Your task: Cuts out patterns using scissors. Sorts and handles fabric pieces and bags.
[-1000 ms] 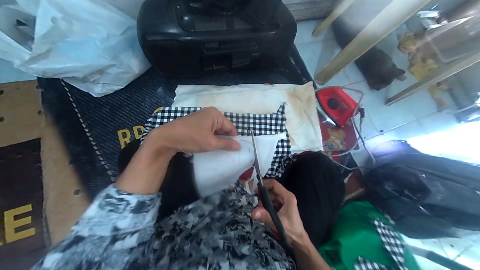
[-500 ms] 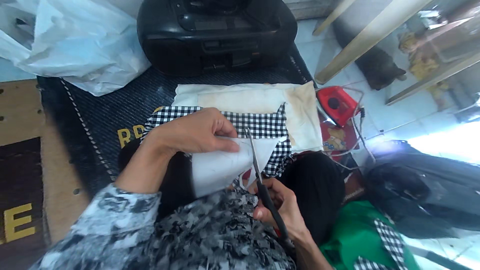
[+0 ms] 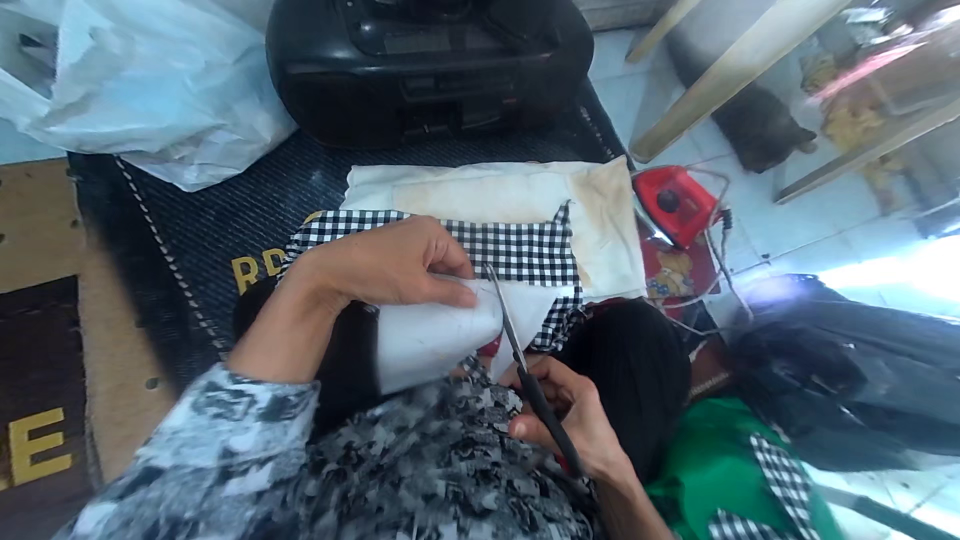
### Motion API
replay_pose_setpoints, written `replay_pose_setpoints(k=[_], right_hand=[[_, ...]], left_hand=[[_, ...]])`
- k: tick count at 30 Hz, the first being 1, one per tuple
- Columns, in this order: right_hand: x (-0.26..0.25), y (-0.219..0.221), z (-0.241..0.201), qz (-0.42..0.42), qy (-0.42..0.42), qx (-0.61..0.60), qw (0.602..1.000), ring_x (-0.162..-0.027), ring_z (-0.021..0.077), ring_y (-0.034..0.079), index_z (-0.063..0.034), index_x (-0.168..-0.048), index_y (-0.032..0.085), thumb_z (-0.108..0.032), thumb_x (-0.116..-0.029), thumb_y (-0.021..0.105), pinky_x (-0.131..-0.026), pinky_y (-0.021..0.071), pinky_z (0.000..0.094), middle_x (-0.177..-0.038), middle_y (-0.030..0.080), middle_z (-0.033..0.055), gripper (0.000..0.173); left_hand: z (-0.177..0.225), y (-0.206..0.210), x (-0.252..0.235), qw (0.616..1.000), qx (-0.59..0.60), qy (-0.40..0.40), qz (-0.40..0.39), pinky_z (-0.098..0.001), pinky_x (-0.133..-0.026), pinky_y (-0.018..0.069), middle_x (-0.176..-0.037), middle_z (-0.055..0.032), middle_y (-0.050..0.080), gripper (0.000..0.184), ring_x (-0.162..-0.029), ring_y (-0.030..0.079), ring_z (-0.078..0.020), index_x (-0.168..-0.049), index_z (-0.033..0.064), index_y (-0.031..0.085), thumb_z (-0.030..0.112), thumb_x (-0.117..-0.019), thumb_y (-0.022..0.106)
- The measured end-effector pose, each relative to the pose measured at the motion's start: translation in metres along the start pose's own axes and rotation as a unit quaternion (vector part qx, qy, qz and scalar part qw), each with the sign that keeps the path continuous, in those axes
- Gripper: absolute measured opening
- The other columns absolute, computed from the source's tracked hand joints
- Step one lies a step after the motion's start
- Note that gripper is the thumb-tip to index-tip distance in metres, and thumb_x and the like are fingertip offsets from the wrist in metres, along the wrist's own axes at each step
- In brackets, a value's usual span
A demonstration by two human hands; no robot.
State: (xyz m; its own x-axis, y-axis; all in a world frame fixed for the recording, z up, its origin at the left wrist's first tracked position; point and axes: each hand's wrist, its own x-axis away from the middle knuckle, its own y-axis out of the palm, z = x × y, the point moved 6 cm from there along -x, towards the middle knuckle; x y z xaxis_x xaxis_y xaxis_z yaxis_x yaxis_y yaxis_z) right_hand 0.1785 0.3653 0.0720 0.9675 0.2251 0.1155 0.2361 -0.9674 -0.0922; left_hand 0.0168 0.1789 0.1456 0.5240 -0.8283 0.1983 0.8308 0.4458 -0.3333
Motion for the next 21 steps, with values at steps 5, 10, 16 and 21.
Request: replay_pose_setpoints(k=[5,10,16,21], right_hand=[[-0.002,-0.009,-0.001,-0.023,0.014,0.016,1.0,-0.054,-0.005,0.052,-0.0067,-0.107,0.064,-0.06,-0.0775,0.082,-0.048,0.0448,0.0144,-0.068,0.061,-0.0116,0.064],[-0.003,-0.016,-0.004,-0.035,0.009,0.049,0.998,-0.053,-0.0064,0.053,-0.0084,-0.105,0.065,-0.061,-0.077,0.082,-0.048,0.0448,0.0133,-0.066,0.06,-0.0135,0.062],[-0.002,-0.019,-0.003,-0.046,0.004,0.046,0.998,-0.053,-0.0067,0.05,-0.0076,-0.105,0.065,-0.057,-0.0787,0.083,-0.048,0.0423,0.0126,-0.066,0.058,-0.0132,0.059],[0.001,-0.021,-0.001,-0.048,0.008,0.054,0.997,-0.053,-0.0081,0.05,-0.0071,-0.106,0.066,-0.055,-0.0789,0.084,-0.048,0.0419,0.0111,-0.065,0.057,-0.0143,0.058]], left_hand=[[0.0,-0.003,-0.003,0.999,-0.025,-0.021,-0.025,-0.0163,-0.047,0.0443,-0.061,0.004,0.064,0.014,-0.052,0.056,0.0002,-0.081,0.009,0.075,0.016,-0.0934,0.072],[0.001,-0.004,-0.006,0.998,-0.031,-0.025,-0.054,-0.0161,-0.046,0.0452,-0.059,0.0034,0.065,0.015,-0.051,0.058,0.0002,-0.08,0.0082,0.075,0.015,-0.0934,0.072],[0.0,-0.003,-0.009,0.996,-0.025,-0.039,-0.071,-0.0168,-0.046,0.0456,-0.059,0.0024,0.065,0.017,-0.05,0.057,-0.0005,-0.078,0.0081,0.074,0.014,-0.0933,0.072],[-0.004,-0.004,-0.01,0.995,-0.005,-0.07,-0.072,-0.0182,-0.046,0.0484,-0.06,-0.0002,0.066,0.014,-0.051,0.06,-0.0034,-0.079,0.0062,0.073,0.013,-0.0914,0.075]])
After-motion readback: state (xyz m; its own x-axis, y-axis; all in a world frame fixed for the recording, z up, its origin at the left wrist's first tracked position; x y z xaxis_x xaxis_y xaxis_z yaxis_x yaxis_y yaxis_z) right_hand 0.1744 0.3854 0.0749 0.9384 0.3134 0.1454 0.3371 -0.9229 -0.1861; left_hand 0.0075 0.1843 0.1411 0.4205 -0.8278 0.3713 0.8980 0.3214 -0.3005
